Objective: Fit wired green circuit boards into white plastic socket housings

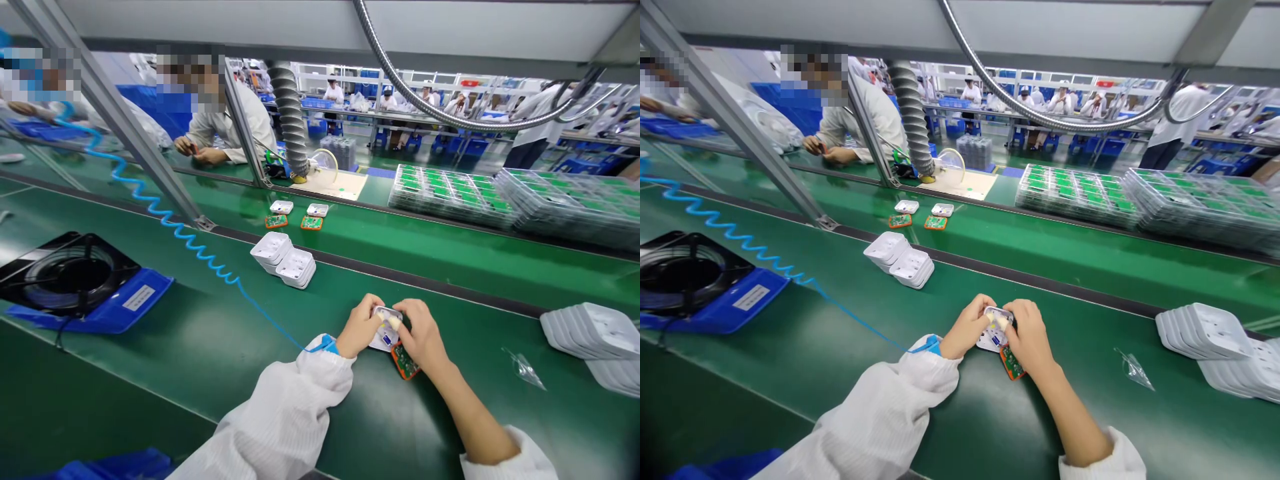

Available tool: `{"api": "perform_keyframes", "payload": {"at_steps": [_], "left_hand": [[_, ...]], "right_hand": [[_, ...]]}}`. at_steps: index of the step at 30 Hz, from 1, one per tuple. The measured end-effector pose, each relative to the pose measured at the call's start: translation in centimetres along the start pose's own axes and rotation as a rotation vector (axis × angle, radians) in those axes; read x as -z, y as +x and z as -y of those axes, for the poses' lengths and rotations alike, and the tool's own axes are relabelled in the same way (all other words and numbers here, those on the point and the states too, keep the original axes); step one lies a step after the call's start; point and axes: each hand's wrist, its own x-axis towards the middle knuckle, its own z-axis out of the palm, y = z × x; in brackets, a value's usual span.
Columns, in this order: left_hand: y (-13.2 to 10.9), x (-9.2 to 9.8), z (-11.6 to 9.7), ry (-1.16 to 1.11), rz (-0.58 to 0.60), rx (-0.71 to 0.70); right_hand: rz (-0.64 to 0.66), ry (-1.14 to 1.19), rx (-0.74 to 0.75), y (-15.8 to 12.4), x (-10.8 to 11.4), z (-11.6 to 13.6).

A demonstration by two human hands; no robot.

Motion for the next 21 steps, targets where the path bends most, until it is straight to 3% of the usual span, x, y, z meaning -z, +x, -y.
{"api": "perform_keyframes", "payload": {"at_steps": [2,6,11,15,21], "left_hand": [[-0.2,-0.1,-0.3,0.002,-0.021,-0.039],[-0.5,-0.4,-0.6,0.037,-0.025,-0.111],[-0.2,-0.6,0.1,0.084,-0.138,-0.039],[-0.1,-0.7,0.5,0.072,-0.169,0.011],[-0.5,-0.9,-0.1,0.088,-0.117,0.062]], "right_hand": [[0.022,0.119,-0.094,0.2,0.3,-0.3],[0.201,0.281,-0.229,0.3,0.6,-0.5],[-0.011,-0.020,-0.075,0.0,0.1,0.5],[0.099,-0.125,0.047,-0.3,-1.1,1.6],[0.112,-0.113,-0.026,-0.7,-2.0,1.1]]}}
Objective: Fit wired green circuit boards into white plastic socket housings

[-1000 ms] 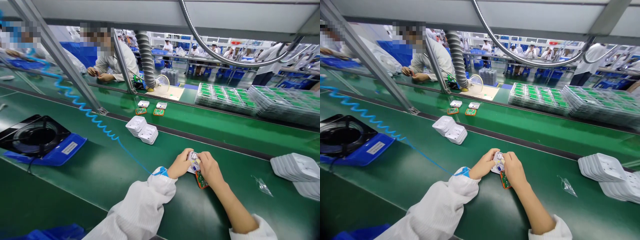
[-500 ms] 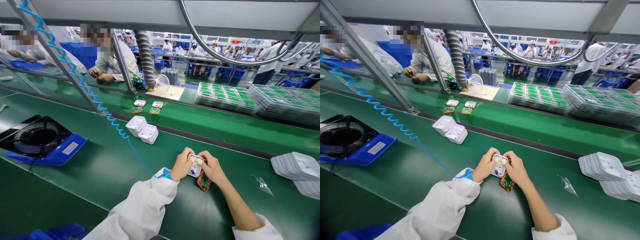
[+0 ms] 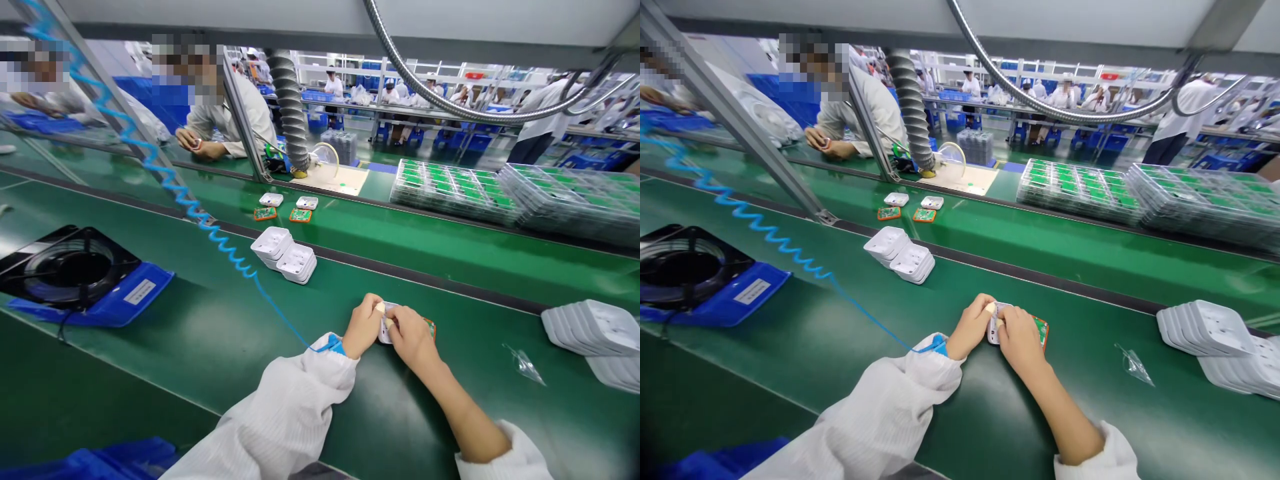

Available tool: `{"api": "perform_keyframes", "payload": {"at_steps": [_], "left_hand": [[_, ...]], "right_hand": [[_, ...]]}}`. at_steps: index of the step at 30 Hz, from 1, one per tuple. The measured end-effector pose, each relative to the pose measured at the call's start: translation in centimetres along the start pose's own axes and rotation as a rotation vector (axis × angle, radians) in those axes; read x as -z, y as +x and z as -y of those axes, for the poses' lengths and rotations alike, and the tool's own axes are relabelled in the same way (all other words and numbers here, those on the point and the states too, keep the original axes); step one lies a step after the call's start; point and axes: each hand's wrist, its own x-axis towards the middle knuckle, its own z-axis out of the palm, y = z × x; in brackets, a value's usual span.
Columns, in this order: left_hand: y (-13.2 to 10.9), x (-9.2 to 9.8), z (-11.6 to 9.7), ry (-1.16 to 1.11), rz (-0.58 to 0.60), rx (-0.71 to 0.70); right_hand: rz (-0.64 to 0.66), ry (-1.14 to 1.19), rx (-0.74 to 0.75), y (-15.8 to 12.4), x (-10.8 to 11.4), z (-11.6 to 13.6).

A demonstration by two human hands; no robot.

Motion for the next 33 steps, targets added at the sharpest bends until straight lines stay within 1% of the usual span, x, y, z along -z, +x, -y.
{"api": "perform_keyframes", "payload": {"at_steps": [3,8,13,18,26,30,33], "left_hand": [[0.0,0.0,0.0,0.024,0.003,0.005],[0.0,0.0,0.0,0.035,-0.006,-0.006],[0.0,0.2,-0.2,0.034,-0.002,0.004],[-0.1,0.2,-0.2,0.035,-0.003,0.007],[-0.1,0.1,-0.2,0.039,-0.024,0.020],[-0.4,0.1,-0.5,0.115,-0.023,0.017],[-0.3,0.3,-0.4,0.125,-0.005,0.001]], "right_hand": [[0.002,0.011,-0.004,0.0,0.1,-0.4],[-0.054,0.007,0.013,0.0,-0.1,-0.7],[-0.031,0.020,0.020,0.0,-0.3,-0.8],[-0.039,0.043,0.045,0.0,-0.5,-0.8],[-0.017,0.011,0.092,-0.3,-1.0,-0.8],[-0.048,-0.053,0.142,-0.3,-1.3,-0.7],[-0.061,-0.043,0.145,-0.4,-1.1,-0.7]]}}
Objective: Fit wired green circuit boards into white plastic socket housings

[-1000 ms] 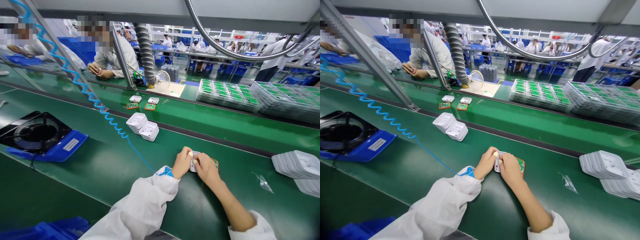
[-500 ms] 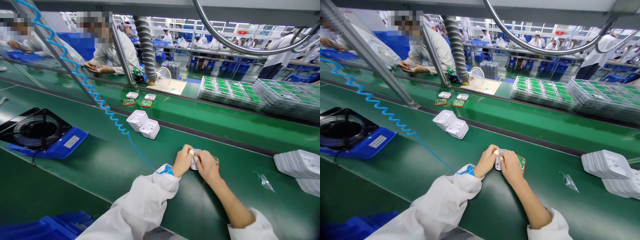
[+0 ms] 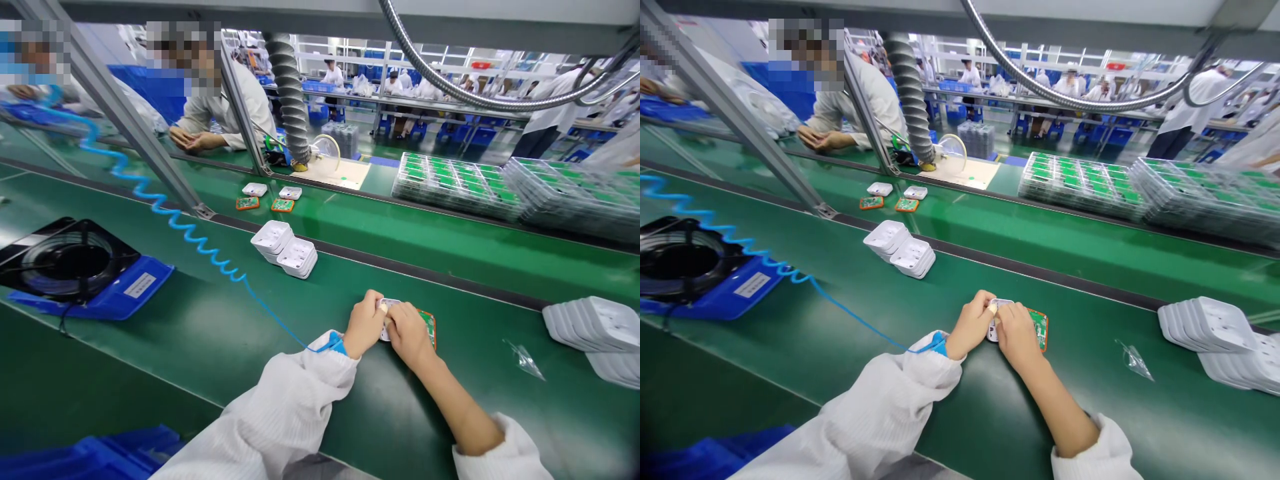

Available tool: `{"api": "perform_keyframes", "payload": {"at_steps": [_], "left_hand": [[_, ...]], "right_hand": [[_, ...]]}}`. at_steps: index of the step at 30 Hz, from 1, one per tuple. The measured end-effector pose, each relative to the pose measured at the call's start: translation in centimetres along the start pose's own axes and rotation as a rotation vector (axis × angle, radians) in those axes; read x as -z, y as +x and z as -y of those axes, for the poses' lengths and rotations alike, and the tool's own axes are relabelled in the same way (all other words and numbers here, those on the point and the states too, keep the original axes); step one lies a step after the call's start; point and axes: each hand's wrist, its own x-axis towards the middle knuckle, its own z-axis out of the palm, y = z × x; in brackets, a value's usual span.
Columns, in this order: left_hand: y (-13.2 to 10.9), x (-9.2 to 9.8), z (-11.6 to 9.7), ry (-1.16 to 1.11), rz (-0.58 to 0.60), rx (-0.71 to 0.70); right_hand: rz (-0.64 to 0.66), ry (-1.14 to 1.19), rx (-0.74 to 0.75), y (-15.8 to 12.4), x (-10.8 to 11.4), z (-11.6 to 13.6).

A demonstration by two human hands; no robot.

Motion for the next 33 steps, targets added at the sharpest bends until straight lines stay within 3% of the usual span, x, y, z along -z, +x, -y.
{"api": "perform_keyframes", "payload": {"at_steps": [9,20,26,31,33], "left_hand": [[1.4,1.1,1.1,-0.043,-0.071,-0.061],[1.3,2.1,0.3,0.064,0.072,-0.171],[1.1,2.3,-0.2,0.081,0.131,-0.281],[0.8,2.1,-0.2,0.063,0.181,-0.389],[0.8,2.0,-0.1,0.079,0.168,-0.373]], "right_hand": [[-0.031,-0.104,0.017,-0.9,1.0,-0.6],[-0.001,-0.190,0.012,-0.8,0.8,-0.6],[-0.010,-0.174,-0.237,0.0,1.9,-0.9],[0.303,0.206,-0.175,0.4,2.6,-1.4],[0.328,0.261,-0.217,0.4,2.6,-1.3]]}}
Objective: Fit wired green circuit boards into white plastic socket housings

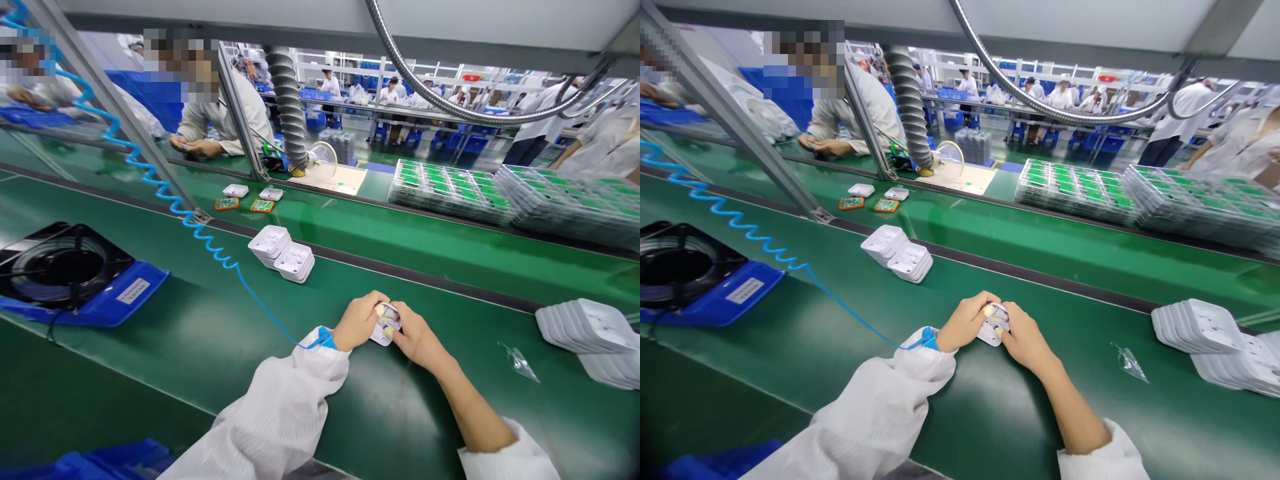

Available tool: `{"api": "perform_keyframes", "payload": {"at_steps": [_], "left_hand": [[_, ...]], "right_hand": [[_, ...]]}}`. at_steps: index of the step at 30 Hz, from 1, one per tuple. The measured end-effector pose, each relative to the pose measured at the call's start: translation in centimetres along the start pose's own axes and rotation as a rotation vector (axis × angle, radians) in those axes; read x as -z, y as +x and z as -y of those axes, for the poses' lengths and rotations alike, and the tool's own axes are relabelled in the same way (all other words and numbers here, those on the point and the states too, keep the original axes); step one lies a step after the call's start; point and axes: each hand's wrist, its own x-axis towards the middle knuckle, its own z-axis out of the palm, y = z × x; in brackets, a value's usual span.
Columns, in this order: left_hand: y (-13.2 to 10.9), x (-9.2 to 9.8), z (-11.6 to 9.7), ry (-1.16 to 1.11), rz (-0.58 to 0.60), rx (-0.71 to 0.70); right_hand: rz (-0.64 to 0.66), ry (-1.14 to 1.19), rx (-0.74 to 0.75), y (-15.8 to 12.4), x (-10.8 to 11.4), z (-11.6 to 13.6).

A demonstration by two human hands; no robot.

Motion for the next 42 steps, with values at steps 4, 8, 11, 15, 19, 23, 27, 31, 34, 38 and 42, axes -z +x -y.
{"api": "perform_keyframes", "payload": {"at_steps": [4,8,11,15,19,23,27,31,34,38,42], "left_hand": [[0.1,-0.3,-0.1,0.028,-0.023,0.026],[0.2,-0.7,0.1,0.033,-0.044,0.043],[0.2,-0.9,0.8,0.012,-0.163,0.086],[0.3,-0.6,1.7,0.029,-0.324,0.111],[0.3,-0.5,1.7,0.058,-0.290,0.119],[0.2,-0.7,1.7,0.079,-0.275,0.110],[0.1,-1.0,1.9,0.112,-0.267,0.088],[-0.1,-1.8,1.9,0.136,-0.231,0.058],[-0.3,-2.6,1.7,0.169,-0.169,0.021],[-0.4,-3.3,1.6,0.229,-0.111,-0.046],[-0.4,-3.3,1.7,0.250,-0.101,-0.060]], "right_hand": [[-0.057,-0.027,-0.058,-0.1,-0.5,0.3],[-0.078,0.028,-0.129,0.0,-1.0,0.1],[0.005,0.227,-0.199,1.2,-0.2,-1.1],[-0.112,0.461,-0.410,4.6,4.5,-3.9],[-0.517,0.298,-0.510,7.2,10.0,-6.3],[-0.580,0.110,-0.335,6.4,7.9,-6.3],[-0.388,-0.059,-0.066,3.8,0.5,-4.6],[-0.360,-0.216,0.072,2.4,-3.2,-2.9],[-0.335,-0.240,0.095,2.4,-3.2,-2.4],[-0.355,-0.231,0.106,2.5,-2.9,-2.3],[-0.362,-0.220,0.133,2.5,-2.9,-2.5]]}}
